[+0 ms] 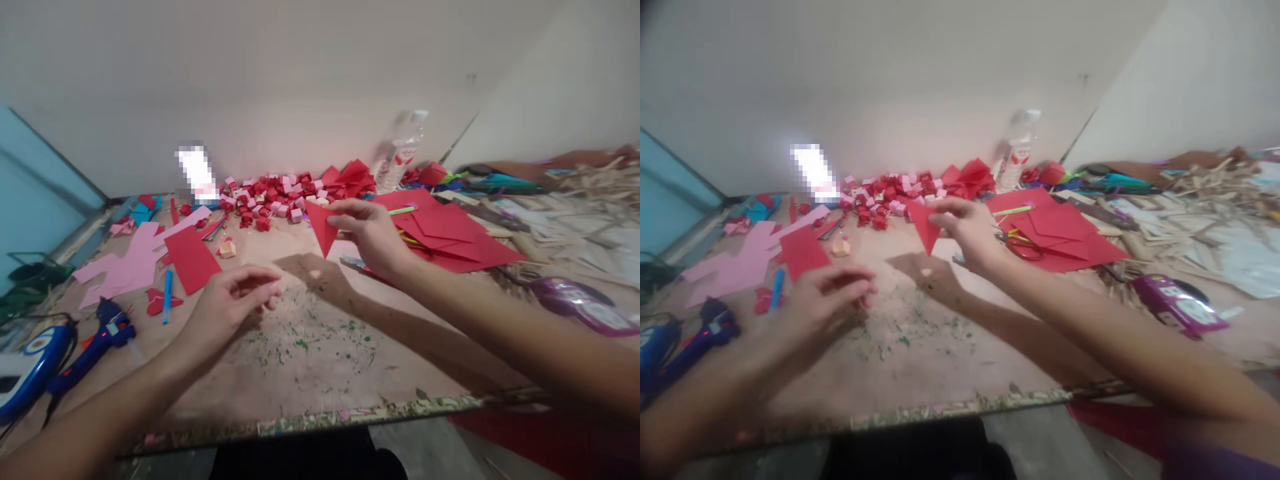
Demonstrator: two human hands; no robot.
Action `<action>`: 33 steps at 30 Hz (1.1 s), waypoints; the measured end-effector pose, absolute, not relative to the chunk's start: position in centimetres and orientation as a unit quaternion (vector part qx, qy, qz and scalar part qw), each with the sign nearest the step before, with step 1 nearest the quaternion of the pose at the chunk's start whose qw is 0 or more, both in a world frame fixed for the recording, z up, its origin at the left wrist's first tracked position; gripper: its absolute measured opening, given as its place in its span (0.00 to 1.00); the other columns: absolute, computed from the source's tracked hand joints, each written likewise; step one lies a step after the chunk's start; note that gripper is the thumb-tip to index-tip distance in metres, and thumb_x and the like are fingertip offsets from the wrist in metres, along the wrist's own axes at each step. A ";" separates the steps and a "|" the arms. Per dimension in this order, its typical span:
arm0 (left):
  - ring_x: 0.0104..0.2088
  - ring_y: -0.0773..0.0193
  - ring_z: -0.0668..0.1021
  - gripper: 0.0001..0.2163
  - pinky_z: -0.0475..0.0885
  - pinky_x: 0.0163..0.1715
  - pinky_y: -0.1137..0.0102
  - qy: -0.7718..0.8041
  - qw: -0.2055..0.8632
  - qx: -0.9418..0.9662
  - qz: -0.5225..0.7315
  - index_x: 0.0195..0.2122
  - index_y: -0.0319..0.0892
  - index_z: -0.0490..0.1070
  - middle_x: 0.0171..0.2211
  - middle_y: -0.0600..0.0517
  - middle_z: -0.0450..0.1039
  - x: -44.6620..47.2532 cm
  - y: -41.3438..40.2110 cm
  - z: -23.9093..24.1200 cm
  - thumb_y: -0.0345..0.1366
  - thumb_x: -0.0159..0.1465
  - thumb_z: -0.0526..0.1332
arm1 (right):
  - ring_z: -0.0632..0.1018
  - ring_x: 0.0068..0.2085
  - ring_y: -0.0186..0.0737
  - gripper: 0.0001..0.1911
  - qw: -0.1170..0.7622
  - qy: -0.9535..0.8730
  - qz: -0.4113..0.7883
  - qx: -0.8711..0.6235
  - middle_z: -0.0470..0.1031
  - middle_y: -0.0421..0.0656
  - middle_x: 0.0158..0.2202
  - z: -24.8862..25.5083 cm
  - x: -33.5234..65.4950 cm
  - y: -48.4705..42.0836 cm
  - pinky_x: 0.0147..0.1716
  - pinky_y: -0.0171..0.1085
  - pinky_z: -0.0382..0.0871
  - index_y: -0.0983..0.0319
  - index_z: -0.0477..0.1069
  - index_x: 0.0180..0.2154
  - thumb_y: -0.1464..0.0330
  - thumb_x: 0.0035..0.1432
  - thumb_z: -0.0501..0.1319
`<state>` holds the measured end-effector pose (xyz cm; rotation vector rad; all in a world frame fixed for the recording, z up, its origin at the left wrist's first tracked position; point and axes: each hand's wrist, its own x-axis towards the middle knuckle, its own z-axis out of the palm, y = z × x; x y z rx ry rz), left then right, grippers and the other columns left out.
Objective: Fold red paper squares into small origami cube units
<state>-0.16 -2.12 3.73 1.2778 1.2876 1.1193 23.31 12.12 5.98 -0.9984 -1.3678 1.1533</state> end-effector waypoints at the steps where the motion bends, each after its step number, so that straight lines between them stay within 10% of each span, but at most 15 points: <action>1: 0.34 0.62 0.82 0.13 0.77 0.28 0.72 0.531 0.482 0.500 0.485 0.45 0.44 0.81 0.39 0.48 0.82 0.3 -2.0 3.3 0.45 0.64 0.72 | 0.81 0.37 0.41 0.09 0.510 -0.578 0.482 -0.416 0.82 0.43 0.38 5.5 22.4 10.3 0.41 0.45 0.80 0.60 0.81 0.35 0.69 0.49 0.73; 9: 0.40 0.62 0.82 0.38 0.78 0.38 0.69 0.524 0.435 0.517 0.519 0.70 0.47 0.61 0.49 0.46 0.79 1.3 -2.0 1.4 0.34 0.60 0.73 | 0.84 0.50 0.50 0.12 0.424 -0.618 0.560 -0.352 0.85 0.45 0.48 3.3 18.7 3.3 0.53 0.51 0.79 0.57 0.84 0.43 0.59 0.60 0.71; 22: 0.41 0.61 0.82 0.14 0.78 0.41 0.68 0.497 0.485 0.440 0.569 0.47 0.39 0.77 0.40 0.49 0.81 -1.2 0.4 -0.8 0.34 0.61 0.71 | 0.81 0.50 0.48 0.04 0.455 -0.664 0.488 -0.337 0.83 0.43 0.47 0.7 17.6 4.7 0.50 0.49 0.79 0.53 0.83 0.40 0.62 0.64 0.70; 33: 0.29 0.67 0.81 0.17 0.76 0.33 0.74 0.561 0.460 0.372 0.579 0.39 0.40 0.74 0.28 0.56 0.80 -1.9 0.6 -0.3 0.34 0.52 0.78 | 0.80 0.34 0.37 0.15 0.373 -0.552 0.671 -0.326 0.83 0.43 0.35 -0.4 17.5 6.3 0.35 0.36 0.76 0.61 0.82 0.43 0.61 0.57 0.76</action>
